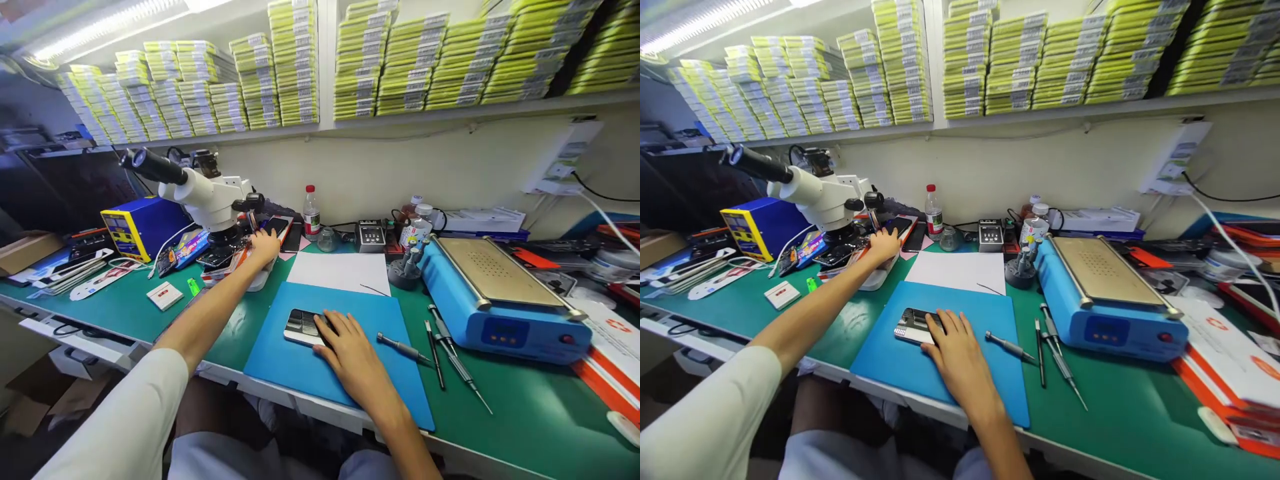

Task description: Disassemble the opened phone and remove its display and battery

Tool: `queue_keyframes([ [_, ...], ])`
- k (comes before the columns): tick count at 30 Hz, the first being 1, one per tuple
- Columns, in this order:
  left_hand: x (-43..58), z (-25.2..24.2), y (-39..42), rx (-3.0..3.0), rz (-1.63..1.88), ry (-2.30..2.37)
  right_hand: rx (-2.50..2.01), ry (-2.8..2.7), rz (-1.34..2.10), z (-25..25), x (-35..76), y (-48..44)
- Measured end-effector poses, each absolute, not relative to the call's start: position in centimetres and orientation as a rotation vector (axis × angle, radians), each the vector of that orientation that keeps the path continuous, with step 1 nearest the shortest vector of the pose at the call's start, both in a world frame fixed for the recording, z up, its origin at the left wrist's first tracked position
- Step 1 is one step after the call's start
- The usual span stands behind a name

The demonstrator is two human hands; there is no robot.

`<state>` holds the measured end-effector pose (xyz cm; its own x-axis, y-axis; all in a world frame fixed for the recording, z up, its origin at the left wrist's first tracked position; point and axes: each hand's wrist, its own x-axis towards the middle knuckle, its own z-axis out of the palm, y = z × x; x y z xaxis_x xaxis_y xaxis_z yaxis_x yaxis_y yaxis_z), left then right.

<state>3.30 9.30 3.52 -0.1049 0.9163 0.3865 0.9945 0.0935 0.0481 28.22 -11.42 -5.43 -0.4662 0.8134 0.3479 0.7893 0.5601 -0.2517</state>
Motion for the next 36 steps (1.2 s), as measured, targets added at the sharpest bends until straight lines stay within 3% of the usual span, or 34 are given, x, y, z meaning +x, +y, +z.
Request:
queue_keyframes([
  [6, 3.9, 3.3, 8.1, -2.162, -0.596, -1.881, -1.269, -2.312, 0.023, -5.7, 27.8, -11.4],
  [15, 3.1, -0.4, -4.9, -3.055, -0.758, -1.065, -1.176, -2.182, -0.117, -6.0, 28.1, -11.5],
  [19, 1.9, -2.8, -6.1, -3.135, -1.064, -0.829, -1.169, -2.153, -0.124, -5.8, 28.2, -11.6],
  [24, 2.2, -5.0, -6.6, -2.983, -1.22, -0.796, -1.271, -2.076, 0.009, -5.7, 28.3, -12.1],
  [30, 0.8, -4.4, -8.4, -2.695, -1.213, -0.757, -1.377, -1.455, 0.715, -5.2, 28.9, -12.2],
  [36, 0.0, -4.5, -8.2, -2.442, -1.516, -1.256, -1.437, -1.223, 0.691, -5.2, 28.8, -12.0],
])
